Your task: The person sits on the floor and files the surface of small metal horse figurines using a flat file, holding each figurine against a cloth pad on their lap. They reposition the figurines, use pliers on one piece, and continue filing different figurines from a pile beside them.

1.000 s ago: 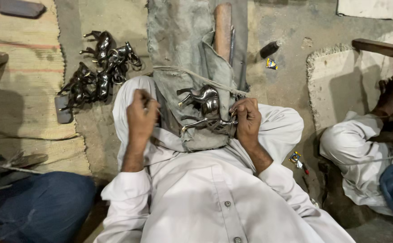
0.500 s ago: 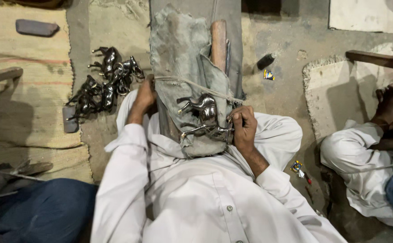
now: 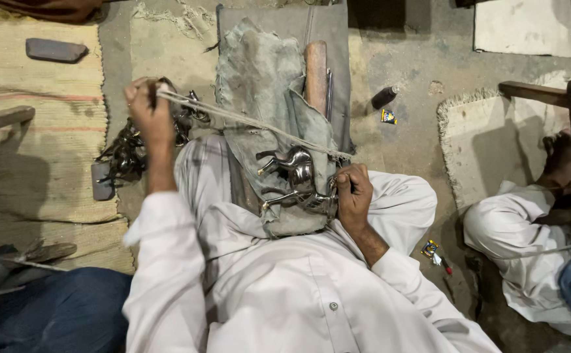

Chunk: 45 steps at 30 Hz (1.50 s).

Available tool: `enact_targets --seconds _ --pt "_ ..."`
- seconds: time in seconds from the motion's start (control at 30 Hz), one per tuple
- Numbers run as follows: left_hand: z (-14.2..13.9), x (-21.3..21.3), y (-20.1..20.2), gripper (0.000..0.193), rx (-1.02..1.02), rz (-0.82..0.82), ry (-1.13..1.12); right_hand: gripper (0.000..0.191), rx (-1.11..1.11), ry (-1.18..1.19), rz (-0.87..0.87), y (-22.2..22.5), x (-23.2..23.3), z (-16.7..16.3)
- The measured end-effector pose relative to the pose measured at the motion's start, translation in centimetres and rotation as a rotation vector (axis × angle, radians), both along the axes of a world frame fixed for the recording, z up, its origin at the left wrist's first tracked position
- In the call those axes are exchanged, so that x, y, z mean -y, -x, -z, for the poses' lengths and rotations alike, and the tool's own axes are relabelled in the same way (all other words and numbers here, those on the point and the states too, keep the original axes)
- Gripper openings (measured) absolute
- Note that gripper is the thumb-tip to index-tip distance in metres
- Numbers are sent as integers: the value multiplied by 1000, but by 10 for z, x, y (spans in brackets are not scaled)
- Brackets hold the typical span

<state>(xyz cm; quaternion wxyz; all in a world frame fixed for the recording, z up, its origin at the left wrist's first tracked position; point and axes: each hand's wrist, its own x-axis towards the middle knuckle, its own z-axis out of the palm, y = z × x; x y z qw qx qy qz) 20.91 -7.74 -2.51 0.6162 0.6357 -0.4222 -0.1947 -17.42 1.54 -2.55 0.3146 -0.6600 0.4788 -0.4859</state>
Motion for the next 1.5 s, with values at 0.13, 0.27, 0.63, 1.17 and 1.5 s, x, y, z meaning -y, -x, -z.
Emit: enact_targets --seconds 0.13,0.27,0.63,1.17,1.5 --pt "-43 -62 -1 4 -158 420 10 35 -5 20 43 -4 -3 0" --pt "-76 -97 24 10 -228 673 0 36 -45 42 84 -7 -5 1" --pt "-132 -141 122 18 266 1274 -315 33 38 53 121 -10 -11 2" --pt "-119 -170 185 15 223 1242 -187 34 -73 32 -7 -5 2 -23" --pt "-114 -171 191 18 155 1084 -193 28 -39 -20 -70 0 6 -22"
